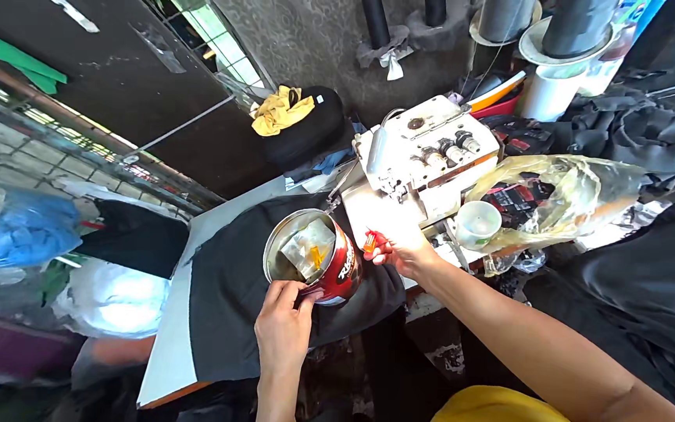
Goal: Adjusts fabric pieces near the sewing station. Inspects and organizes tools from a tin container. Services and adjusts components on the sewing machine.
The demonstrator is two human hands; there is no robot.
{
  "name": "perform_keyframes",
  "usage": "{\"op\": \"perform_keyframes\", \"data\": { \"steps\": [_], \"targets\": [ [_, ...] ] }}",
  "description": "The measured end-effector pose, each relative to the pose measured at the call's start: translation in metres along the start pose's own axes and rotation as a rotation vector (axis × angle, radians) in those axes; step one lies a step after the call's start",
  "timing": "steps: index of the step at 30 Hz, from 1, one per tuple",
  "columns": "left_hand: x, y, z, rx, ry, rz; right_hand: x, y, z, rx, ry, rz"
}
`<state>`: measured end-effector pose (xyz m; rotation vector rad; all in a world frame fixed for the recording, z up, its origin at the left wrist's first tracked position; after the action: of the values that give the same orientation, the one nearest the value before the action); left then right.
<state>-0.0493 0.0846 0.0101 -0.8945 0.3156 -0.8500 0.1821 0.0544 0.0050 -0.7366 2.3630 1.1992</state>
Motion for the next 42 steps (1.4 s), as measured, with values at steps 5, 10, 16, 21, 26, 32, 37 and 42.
{"op": "perform_keyframes", "data": {
  "steps": [5, 10, 16, 21, 26, 32, 37, 42],
  "targets": [
    [-0.011, -0.009, -0.002, 0.020, 0.027, -0.021, -0.002, -0.001, 0.002, -0.012, 0.024, -0.019],
    [-0.033, -0.021, 0.003, 0.064, 0.031, -0.013, -0.005, 0.000, -0.002, -0.018, 0.044, -0.053],
    [-0.066, -0.044, 0.027, 0.048, 0.016, 0.027, -0.002, 0.001, -0.005, -0.020, 0.037, -0.061],
    [-0.100, -0.031, 0.031, 0.028, 0.004, 0.063, 0.004, -0.001, -0.005, -0.023, 0.026, -0.122],
    [-0.115, -0.009, 0.028, 0.000, -0.052, 0.073, 0.015, 0.004, -0.013, -0.086, -0.052, -0.309],
    [-0.117, -0.011, 0.033, -0.092, -0.158, 0.048, 0.048, 0.026, 0.007, -0.122, -0.010, -0.983],
    [-0.113, -0.013, 0.028, -0.107, -0.193, 0.001, 0.070, 0.046, 0.051, 0.004, -0.086, -1.523],
    [-0.096, -0.031, 0.015, -0.005, -0.171, -0.082, 0.073, 0.059, 0.058, 0.093, -0.066, -1.722]
  ]
}}
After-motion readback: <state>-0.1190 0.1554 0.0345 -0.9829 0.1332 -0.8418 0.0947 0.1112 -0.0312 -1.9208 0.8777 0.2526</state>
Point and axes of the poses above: each hand's wrist, its own z-axis towards the middle knuckle, its own y-axis out of the palm, x = y × z, the point moved 1 cm from there along z, towards the middle knuckle, and after that the axes turned 11 degrees about y, right-handed, at the moved point
